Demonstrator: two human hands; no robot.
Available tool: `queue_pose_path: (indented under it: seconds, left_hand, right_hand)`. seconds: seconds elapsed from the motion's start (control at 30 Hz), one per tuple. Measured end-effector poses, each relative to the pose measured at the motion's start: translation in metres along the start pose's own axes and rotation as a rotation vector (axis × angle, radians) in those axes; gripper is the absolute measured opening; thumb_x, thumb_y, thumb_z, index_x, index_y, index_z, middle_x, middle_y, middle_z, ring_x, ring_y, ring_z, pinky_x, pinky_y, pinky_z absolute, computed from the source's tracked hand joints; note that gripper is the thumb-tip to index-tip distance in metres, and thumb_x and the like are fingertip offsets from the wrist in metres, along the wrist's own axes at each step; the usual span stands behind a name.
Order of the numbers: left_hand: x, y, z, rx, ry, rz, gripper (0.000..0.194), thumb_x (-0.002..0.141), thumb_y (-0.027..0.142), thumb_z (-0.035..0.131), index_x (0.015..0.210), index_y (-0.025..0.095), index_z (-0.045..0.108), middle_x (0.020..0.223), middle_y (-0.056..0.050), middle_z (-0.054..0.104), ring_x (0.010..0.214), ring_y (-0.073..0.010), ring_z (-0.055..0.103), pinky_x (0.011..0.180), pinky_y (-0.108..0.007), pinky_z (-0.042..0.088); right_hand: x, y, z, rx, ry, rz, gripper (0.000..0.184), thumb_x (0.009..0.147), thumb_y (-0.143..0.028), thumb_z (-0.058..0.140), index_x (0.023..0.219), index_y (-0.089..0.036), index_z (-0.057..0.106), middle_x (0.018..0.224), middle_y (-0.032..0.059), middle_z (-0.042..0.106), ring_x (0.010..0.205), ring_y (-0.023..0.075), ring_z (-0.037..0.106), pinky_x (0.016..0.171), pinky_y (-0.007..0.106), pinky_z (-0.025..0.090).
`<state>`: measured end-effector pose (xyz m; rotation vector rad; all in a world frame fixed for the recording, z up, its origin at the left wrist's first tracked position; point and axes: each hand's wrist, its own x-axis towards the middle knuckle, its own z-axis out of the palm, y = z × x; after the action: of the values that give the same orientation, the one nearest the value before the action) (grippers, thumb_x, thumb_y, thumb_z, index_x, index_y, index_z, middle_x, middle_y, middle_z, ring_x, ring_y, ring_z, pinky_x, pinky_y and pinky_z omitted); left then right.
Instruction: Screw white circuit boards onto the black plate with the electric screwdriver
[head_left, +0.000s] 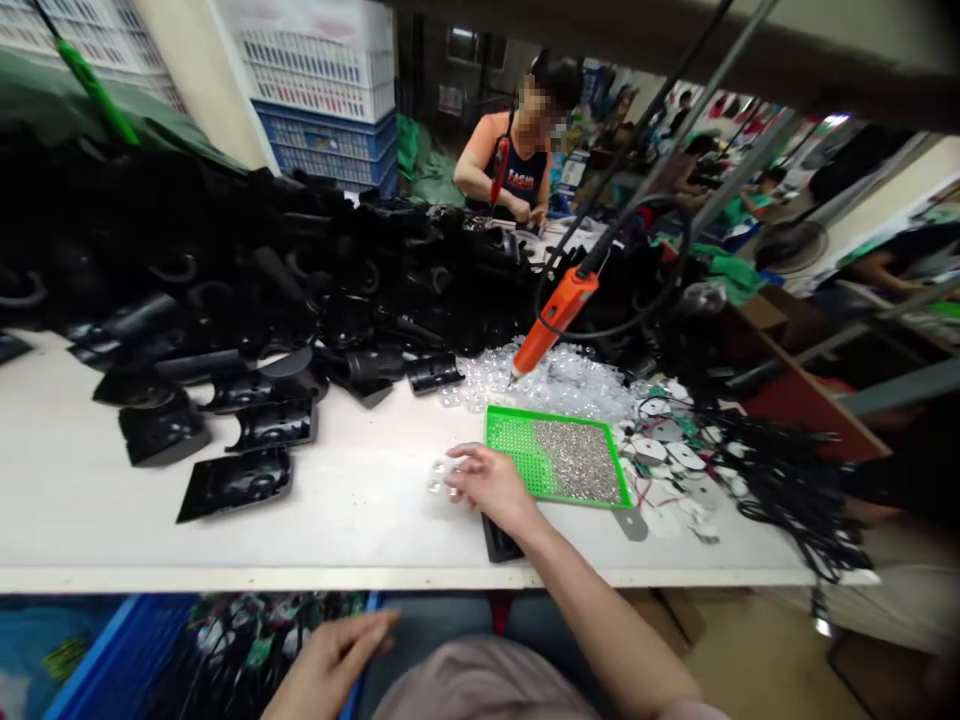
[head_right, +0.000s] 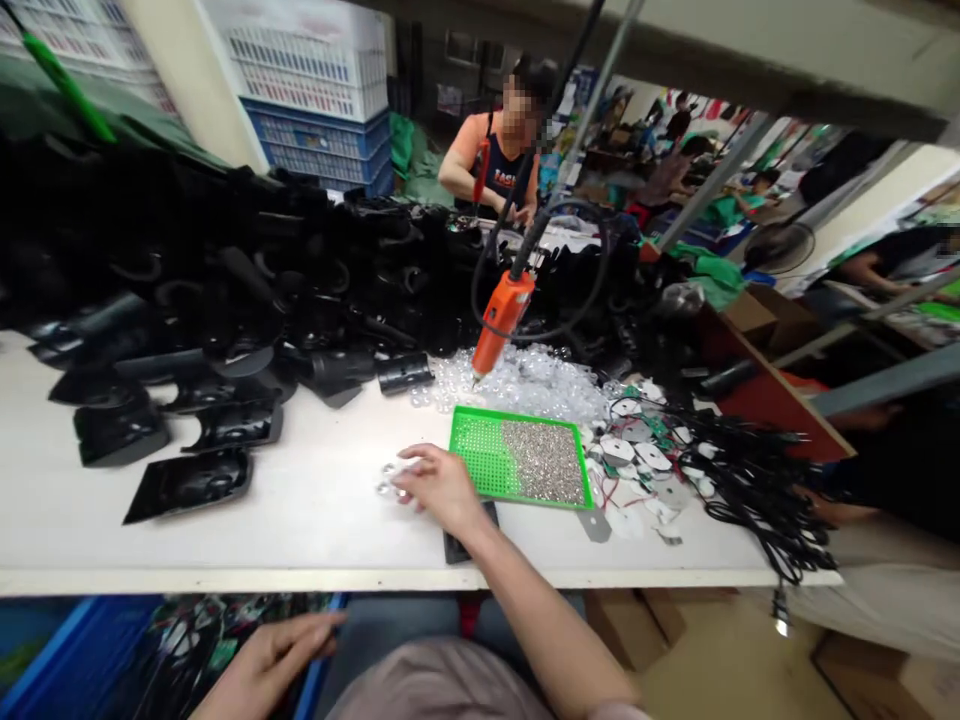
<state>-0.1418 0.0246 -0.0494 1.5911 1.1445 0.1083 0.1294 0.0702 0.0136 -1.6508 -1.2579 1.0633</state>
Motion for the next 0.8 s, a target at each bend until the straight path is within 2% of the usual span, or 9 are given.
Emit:
queue_pose_path:
  seconds: [0.1, 0.17, 0.27, 0.37, 0.47, 0.53, 0.6, 0.7, 0.8]
  left_hand:
    - [0.016, 0.07, 0.027, -0.217, 0.276, 0.097, 0.049, 0.081, 0.052, 0.055, 0.115, 0.02, 0.07, 0.112, -0.007, 0.072, 0.106, -0.0257, 0.066, 0.099, -0.038, 0.047]
    - [0.035, 0.104, 0.048, -0.372, 0.215, 0.165, 0.057, 0.079, 0.051, 0.058, 0.126, 0.017, 0.063, 0.106, -0.008, 0.073, 0.095, -0.024, 0.068, 0.092, -0.036, 0.052]
    - [0.058, 0.128, 0.077, -0.569, 0.026, 0.237, 0.055, 0.08, 0.05, 0.061, 0.122, 0.015, 0.065, 0.097, -0.008, 0.074, 0.088, -0.0219, 0.067, 0.086, -0.034, 0.053]
    - [0.066, 0.128, 0.097, -0.639, -0.022, 0.156, 0.056, 0.076, 0.054, 0.064, 0.113, 0.013, 0.07, 0.081, -0.006, 0.073, 0.072, -0.0182, 0.065, 0.074, -0.031, 0.054]
    - [0.058, 0.123, 0.105, -0.588, -0.059, 0.064, 0.059, 0.073, 0.056, 0.067, 0.112, 0.011, 0.07, 0.072, -0.005, 0.071, 0.061, -0.0142, 0.059, 0.065, -0.027, 0.051]
    - [0.049, 0.122, 0.105, -0.53, -0.216, 0.056, 0.058, 0.076, 0.057, 0.065, 0.113, 0.012, 0.07, 0.074, -0.005, 0.071, 0.061, -0.0137, 0.059, 0.065, -0.028, 0.05]
    - [0.042, 0.122, 0.101, -0.416, -0.325, 0.096, 0.054, 0.083, 0.057, 0.056, 0.113, 0.015, 0.069, 0.08, -0.006, 0.072, 0.067, -0.0162, 0.062, 0.07, -0.031, 0.052]
    - [0.047, 0.124, 0.091, -0.078, -0.047, 0.26, 0.049, 0.089, 0.053, 0.05, 0.124, 0.02, 0.062, 0.104, -0.009, 0.07, 0.094, -0.0236, 0.063, 0.089, -0.042, 0.05]
    - [0.068, 0.122, 0.083, 0.27, 0.225, 0.455, 0.06, 0.082, 0.05, 0.063, 0.134, 0.021, 0.052, 0.131, -0.012, 0.057, 0.12, -0.029, 0.052, 0.103, -0.047, 0.041]
  right_hand:
    - [-0.046, 0.026, -0.008, 0.573, 0.178, 0.213, 0.042, 0.063, -0.041, 0.079, 0.093, -0.018, 0.061, 0.058, -0.0064, 0.06, 0.048, 0.0132, 0.062, 0.039, 0.02, 0.046]
    - [-0.07, 0.038, -0.01, 0.66, 0.283, 0.224, 0.043, 0.058, -0.04, 0.083, 0.088, -0.018, 0.062, 0.057, -0.0063, 0.061, 0.049, 0.0125, 0.062, 0.041, 0.02, 0.05]
    - [-0.097, 0.049, -0.017, 0.596, 0.344, 0.163, 0.038, 0.065, -0.042, 0.079, 0.09, -0.018, 0.065, 0.062, -0.0024, 0.067, 0.051, 0.0133, 0.063, 0.044, 0.024, 0.055]
    - [-0.122, 0.06, -0.036, 0.249, 0.403, -0.028, 0.026, 0.083, -0.037, 0.064, 0.101, -0.019, 0.069, 0.077, 0.0044, 0.074, 0.064, 0.017, 0.069, 0.056, 0.03, 0.06]
    - [-0.148, 0.066, -0.06, -0.378, 0.44, -0.447, 0.025, 0.087, -0.019, 0.06, 0.109, -0.025, 0.07, 0.101, 0.0073, 0.075, 0.089, 0.0207, 0.068, 0.077, 0.036, 0.058]
    - [-0.16, 0.067, -0.071, -0.678, 0.362, -0.73, 0.03, 0.087, -0.013, 0.058, 0.112, -0.025, 0.068, 0.104, 0.0064, 0.075, 0.093, 0.0213, 0.066, 0.078, 0.035, 0.056]
    - [-0.164, 0.066, -0.076, -0.774, 0.279, -0.874, 0.031, 0.089, -0.013, 0.053, 0.115, -0.022, 0.066, 0.1, 0.0063, 0.076, 0.09, 0.0204, 0.066, 0.074, 0.033, 0.054]
    - [-0.149, 0.069, -0.077, -0.772, 0.339, -0.832, 0.031, 0.09, -0.011, 0.05, 0.117, -0.019, 0.063, 0.094, 0.0063, 0.076, 0.09, 0.0185, 0.065, 0.076, 0.032, 0.052]
    - [-0.12, 0.077, -0.076, -0.842, 0.375, -0.786, 0.024, 0.091, -0.01, 0.051, 0.108, -0.019, 0.066, 0.094, 0.0054, 0.076, 0.088, 0.018, 0.064, 0.075, 0.032, 0.047]
